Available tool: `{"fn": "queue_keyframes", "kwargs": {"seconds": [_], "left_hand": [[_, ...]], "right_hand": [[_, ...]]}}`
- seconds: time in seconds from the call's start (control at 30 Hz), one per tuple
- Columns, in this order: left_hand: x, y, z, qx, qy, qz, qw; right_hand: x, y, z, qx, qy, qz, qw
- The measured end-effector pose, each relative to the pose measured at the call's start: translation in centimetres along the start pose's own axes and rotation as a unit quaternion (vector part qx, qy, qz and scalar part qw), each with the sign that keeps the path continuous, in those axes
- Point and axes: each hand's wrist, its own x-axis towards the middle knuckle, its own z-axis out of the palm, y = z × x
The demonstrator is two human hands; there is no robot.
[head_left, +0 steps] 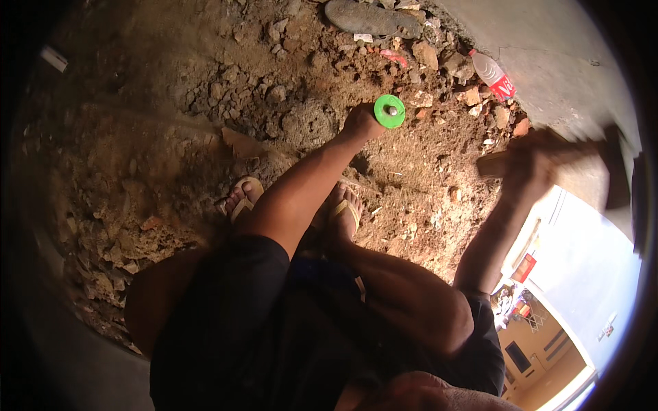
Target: The person uses a hammer to strike a chisel held against a section of concrete and dirt, repeatedly breaking away material.
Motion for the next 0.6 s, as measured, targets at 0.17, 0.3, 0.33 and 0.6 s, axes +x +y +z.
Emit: {"fn": "queue_keyframes", "kwargs": {"seconds": [0.17, 0.3, 0.33, 0.6], "left_hand": [[0.7, -0.2, 1.0, 0.045, -0.048, -0.053, 0.996], [1.1, 1.3, 0.5, 0.055, -0.066, -0.040, 0.995], [1.9, 0.3, 0.1, 0.066, -0.050, -0.054, 0.995], [0.8, -1.6, 0.2, 0.045, 0.023, 0.001, 0.999]], "right_hand": [[-4.7, 5.3, 2.4, -0.154, 0.035, -0.130, 0.979], [-11.1, 16.8, 3.3, -0.322, -0.390, 0.149, 0.850], [-9.9, 15.4, 2.8, -0.277, -0.364, 0.180, 0.871], [-1.0, -1.6, 2.3, 0.186, -0.011, -0.158, 0.970]]}}
